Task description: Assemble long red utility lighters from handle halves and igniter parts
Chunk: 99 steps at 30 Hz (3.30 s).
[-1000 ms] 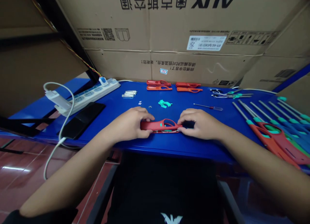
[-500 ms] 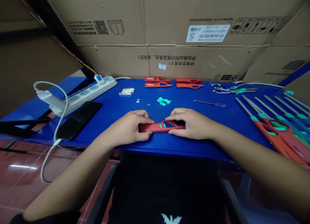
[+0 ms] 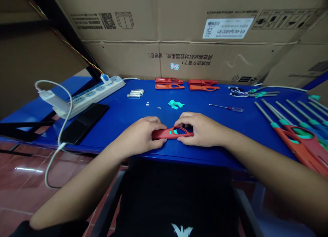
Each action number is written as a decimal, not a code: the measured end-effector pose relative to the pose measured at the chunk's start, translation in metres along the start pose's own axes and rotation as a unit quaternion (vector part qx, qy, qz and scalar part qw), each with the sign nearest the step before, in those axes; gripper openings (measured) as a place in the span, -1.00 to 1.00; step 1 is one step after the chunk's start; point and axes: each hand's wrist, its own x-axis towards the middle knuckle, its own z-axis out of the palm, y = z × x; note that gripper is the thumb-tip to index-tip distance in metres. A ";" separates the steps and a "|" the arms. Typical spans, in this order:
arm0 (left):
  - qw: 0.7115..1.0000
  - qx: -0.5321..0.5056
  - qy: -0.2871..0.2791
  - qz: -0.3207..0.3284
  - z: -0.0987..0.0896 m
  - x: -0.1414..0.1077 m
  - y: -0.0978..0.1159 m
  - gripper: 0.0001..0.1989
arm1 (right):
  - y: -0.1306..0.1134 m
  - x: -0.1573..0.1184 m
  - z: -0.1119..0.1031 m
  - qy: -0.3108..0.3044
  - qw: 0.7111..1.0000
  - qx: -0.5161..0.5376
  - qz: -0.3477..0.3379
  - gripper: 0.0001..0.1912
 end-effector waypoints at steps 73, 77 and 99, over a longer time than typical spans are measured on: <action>0.953 0.262 0.113 0.105 0.022 -0.001 0.005 -0.66 | 0.007 -0.022 0.016 0.080 0.955 -0.271 -0.094 -0.66; 0.961 0.244 0.096 0.087 0.019 0.002 0.008 -0.65 | 0.007 -0.022 0.019 0.102 0.944 -0.291 -0.116 -0.67; 0.955 0.267 0.125 0.010 0.026 0.004 0.014 -0.69 | 0.010 -0.021 0.010 0.116 0.945 -0.283 -0.116 -0.71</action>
